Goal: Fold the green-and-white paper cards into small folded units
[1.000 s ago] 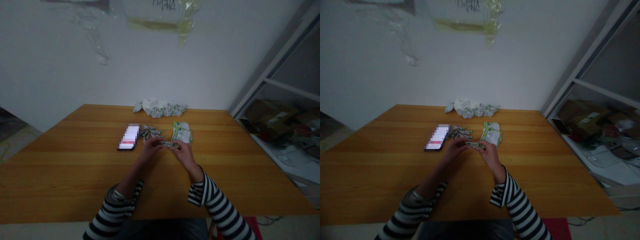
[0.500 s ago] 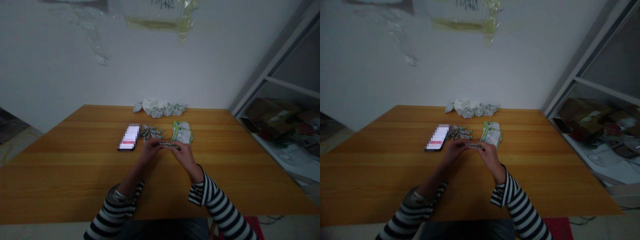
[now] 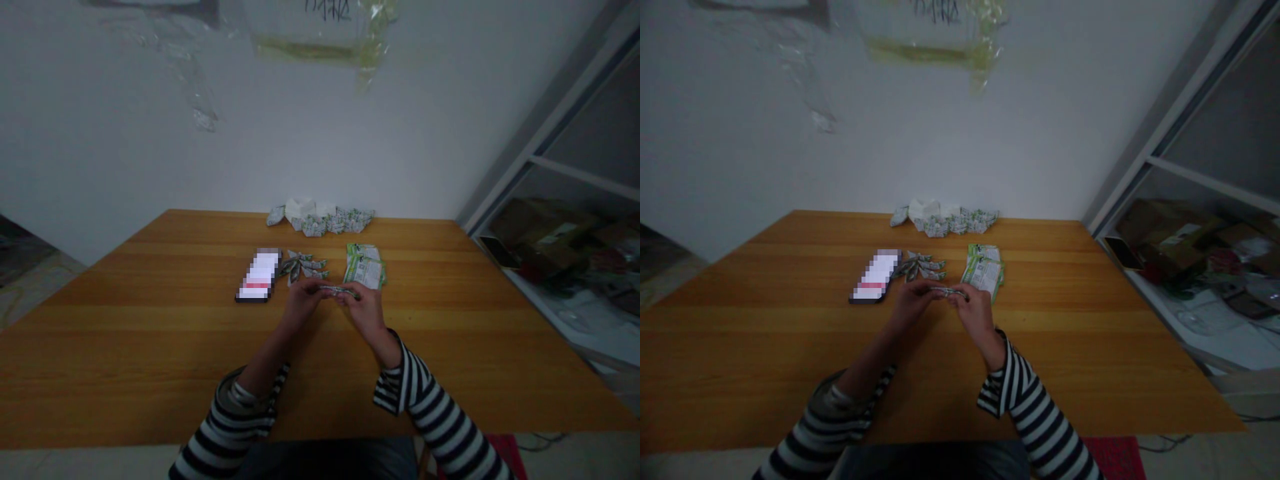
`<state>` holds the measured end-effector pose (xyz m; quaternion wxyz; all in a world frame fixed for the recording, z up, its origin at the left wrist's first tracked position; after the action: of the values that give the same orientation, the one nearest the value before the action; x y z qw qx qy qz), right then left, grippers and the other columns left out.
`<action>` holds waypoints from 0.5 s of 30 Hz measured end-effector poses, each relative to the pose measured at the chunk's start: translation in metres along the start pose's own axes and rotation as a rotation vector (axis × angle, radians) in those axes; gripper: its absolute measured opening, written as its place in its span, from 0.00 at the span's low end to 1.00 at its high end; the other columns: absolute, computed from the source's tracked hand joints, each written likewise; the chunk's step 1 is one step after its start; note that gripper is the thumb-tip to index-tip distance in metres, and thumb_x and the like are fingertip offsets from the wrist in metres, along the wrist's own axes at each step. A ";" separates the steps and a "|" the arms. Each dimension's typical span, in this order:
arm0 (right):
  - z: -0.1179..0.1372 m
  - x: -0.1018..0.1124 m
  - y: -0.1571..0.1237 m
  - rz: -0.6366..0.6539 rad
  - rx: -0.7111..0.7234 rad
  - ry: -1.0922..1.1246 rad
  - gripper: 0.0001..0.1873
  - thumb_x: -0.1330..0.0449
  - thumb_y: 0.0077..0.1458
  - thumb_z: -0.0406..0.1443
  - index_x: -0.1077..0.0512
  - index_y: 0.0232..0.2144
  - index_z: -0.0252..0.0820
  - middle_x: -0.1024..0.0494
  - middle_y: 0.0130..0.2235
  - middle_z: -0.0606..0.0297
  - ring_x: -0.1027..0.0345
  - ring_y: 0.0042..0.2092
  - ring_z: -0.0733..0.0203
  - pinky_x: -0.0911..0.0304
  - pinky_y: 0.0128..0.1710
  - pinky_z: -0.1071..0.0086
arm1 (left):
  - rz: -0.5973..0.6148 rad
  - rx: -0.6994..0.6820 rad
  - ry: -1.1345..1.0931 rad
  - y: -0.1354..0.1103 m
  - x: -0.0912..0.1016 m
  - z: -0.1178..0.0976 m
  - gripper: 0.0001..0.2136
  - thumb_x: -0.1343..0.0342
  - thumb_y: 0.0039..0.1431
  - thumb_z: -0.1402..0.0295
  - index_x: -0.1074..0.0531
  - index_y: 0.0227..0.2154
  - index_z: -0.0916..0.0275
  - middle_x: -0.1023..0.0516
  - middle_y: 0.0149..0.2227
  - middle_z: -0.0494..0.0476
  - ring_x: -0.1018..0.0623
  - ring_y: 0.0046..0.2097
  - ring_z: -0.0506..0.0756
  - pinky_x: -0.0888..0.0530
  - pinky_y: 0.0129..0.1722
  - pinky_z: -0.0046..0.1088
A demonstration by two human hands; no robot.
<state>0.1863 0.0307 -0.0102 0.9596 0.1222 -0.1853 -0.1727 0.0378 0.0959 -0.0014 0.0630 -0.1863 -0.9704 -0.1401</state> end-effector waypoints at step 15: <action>0.005 -0.007 0.002 0.264 0.130 -0.284 0.11 0.41 0.57 0.41 0.25 0.27 0.41 0.25 0.23 0.65 0.33 0.26 0.61 0.43 0.27 0.72 | 0.119 -0.093 0.224 -0.001 -0.005 0.002 0.08 0.41 0.53 0.69 0.20 0.34 0.64 0.18 0.31 0.58 0.22 0.32 0.54 0.27 0.34 0.29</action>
<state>0.1787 0.0347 -0.0069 0.9282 0.1328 -0.3441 -0.0488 0.0419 0.0938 -0.0049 0.1706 -0.2294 -0.9370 -0.2010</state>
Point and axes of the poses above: each hand's wrist, its own y-axis towards the middle knuckle, its own x-axis out of the back of the hand, z = x × y, the point moved 7 cm from there along y, towards the middle knuckle
